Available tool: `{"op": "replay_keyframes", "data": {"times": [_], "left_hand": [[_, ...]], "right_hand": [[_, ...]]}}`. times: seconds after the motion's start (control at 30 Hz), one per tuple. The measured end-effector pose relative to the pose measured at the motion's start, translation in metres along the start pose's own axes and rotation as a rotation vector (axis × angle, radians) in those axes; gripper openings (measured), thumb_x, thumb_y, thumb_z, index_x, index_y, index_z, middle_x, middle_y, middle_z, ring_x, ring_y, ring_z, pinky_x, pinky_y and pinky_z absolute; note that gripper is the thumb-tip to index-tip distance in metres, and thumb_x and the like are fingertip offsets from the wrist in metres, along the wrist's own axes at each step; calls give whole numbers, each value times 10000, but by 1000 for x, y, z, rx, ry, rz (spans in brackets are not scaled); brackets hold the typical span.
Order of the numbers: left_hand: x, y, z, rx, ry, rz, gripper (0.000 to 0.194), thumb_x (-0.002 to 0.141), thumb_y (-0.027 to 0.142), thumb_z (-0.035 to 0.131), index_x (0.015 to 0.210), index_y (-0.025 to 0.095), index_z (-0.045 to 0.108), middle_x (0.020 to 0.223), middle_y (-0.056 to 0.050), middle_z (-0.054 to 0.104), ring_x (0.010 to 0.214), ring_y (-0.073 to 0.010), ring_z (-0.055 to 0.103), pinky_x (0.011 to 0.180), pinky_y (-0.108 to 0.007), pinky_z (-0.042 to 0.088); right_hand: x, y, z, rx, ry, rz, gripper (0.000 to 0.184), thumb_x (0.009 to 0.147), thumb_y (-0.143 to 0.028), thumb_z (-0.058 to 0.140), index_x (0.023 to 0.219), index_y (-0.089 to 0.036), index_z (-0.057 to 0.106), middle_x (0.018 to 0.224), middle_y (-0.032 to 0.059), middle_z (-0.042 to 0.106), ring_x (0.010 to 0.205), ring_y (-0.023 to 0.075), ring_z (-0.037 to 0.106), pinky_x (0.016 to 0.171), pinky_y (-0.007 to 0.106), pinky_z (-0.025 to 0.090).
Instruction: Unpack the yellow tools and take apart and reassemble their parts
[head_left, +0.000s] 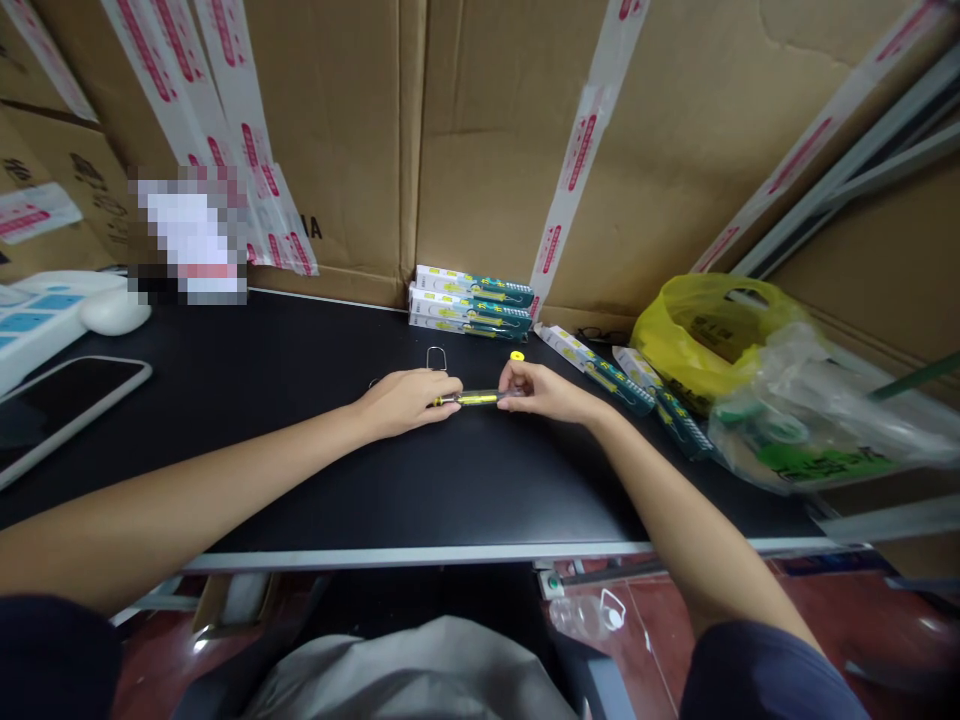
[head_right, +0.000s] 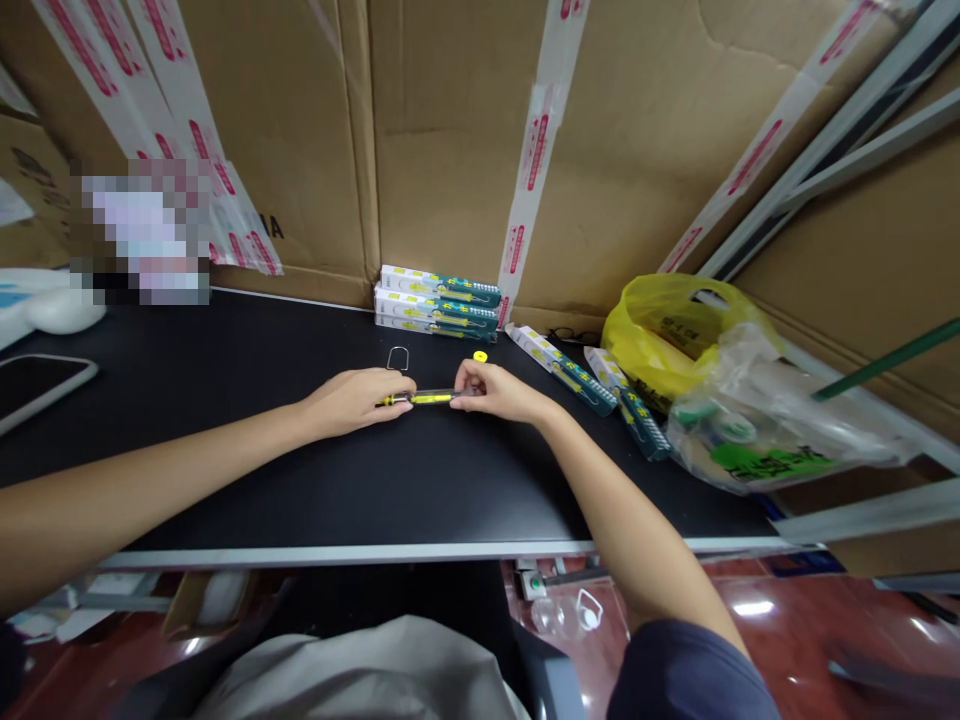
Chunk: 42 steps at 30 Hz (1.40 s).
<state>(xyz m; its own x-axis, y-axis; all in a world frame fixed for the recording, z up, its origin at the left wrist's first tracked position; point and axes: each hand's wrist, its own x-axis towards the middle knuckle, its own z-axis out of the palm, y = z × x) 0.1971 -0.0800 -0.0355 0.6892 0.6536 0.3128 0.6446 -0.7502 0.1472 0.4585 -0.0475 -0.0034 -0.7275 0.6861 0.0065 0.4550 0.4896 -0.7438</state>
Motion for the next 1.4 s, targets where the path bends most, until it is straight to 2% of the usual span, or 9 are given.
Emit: {"op": "replay_keyframes", "data": {"times": [0.17, 0.37, 0.53, 0.67, 0.83, 1.17, 1.27, 1.4], "left_hand": [[1, 2, -2, 39, -14, 4, 222, 958, 375, 420, 1037, 230, 568, 929, -7, 619, 860, -167, 560, 712, -255, 399], [1, -9, -4, -39, -8, -46, 235, 911, 401, 522, 1051, 213, 551, 938, -18, 603, 886, -178, 553, 720, -259, 402], [0, -16, -1, -133, -18, -36, 249, 911, 445, 491, 968, 209, 548, 908, -12, 573, 821, -160, 559, 674, -247, 397], [-1, -17, 1, -184, -19, -18, 244, 929, 438, 447, 991, 215, 526, 945, -9, 567, 815, -146, 565, 683, -241, 395], [0, -15, 1, -176, -30, -6, 252, 952, 440, 402, 988, 225, 527, 935, -4, 558, 802, -140, 554, 664, -234, 377], [3, -10, 4, -202, -6, -18, 225, 942, 429, 443, 960, 224, 535, 912, 13, 591, 839, -145, 576, 689, -236, 379], [2, -8, 1, -209, -26, 5, 201, 943, 387, 425, 999, 225, 531, 945, 7, 595, 846, -147, 581, 707, -243, 395], [-1, -4, -5, -195, -63, 16, 246, 870, 212, 400, 1092, 219, 507, 1021, -15, 591, 837, -153, 583, 732, -261, 420]], "right_hand": [[-1, -5, 0, -28, -59, 0, 340, 814, -437, 633, 997, -154, 584, 638, -47, 516, 573, 96, 473, 551, 217, 363], [-5, -5, -9, -60, -122, 61, 289, 843, -413, 595, 959, -149, 565, 643, -39, 524, 563, 91, 495, 534, 205, 388], [-6, -5, -10, -28, -186, 105, 271, 843, -404, 595, 931, -156, 531, 634, -41, 523, 563, 90, 512, 517, 194, 386], [-3, -5, -2, 11, -156, 92, 287, 848, -430, 587, 899, -156, 517, 629, -46, 497, 559, 89, 489, 512, 197, 369], [2, -2, 8, -7, -71, 33, 328, 849, -481, 579, 866, -158, 525, 587, -73, 394, 515, 68, 348, 491, 199, 267], [0, 1, 1, -3, -100, 29, 353, 837, -504, 587, 866, -155, 548, 625, -55, 422, 552, 75, 319, 501, 202, 241], [-1, -3, -1, -14, -122, 40, 363, 835, -507, 587, 862, -146, 552, 619, -54, 415, 551, 76, 318, 497, 202, 239], [-2, -6, -3, -30, -128, 46, 375, 830, -518, 588, 844, -145, 549, 614, -56, 409, 544, 74, 323, 495, 202, 242]]}}
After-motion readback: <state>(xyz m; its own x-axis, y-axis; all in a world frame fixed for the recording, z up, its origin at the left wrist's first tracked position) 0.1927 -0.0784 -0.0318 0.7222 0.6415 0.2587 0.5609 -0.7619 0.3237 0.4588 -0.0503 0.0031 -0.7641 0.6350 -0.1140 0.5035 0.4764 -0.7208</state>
